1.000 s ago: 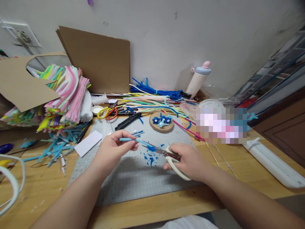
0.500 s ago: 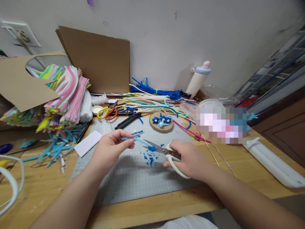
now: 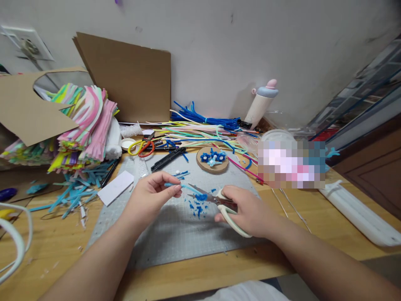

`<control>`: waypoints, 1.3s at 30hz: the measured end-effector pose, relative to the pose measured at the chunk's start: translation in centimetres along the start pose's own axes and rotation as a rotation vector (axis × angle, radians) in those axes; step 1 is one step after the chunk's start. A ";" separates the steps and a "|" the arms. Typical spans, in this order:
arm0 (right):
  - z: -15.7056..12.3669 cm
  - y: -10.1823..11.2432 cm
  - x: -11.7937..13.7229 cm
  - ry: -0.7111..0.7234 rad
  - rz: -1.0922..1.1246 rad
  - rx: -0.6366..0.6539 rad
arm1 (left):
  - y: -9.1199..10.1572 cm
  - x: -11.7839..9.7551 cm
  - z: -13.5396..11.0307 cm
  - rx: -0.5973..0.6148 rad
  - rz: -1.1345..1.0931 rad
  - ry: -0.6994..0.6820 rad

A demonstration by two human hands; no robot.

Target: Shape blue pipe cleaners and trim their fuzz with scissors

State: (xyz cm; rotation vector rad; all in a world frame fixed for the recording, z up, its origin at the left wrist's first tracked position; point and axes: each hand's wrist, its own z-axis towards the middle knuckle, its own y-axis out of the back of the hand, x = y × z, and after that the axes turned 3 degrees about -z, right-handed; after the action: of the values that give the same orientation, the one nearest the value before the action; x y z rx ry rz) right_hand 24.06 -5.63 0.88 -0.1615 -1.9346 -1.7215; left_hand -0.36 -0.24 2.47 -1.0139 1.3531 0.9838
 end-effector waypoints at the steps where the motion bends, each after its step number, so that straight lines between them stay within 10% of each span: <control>1: 0.0 0.0 0.0 -0.002 0.003 -0.003 | 0.0 0.0 0.0 -0.001 -0.001 -0.002; 39: 0.1 0.1 -0.4 0.016 0.006 -0.043 | -0.1 0.3 0.1 -0.073 -0.105 0.026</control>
State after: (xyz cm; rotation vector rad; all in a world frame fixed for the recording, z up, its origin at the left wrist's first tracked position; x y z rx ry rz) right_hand 24.44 -5.41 0.76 -0.1694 -1.8848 -1.7560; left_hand -0.26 -0.23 2.20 -1.1449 1.2799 0.9496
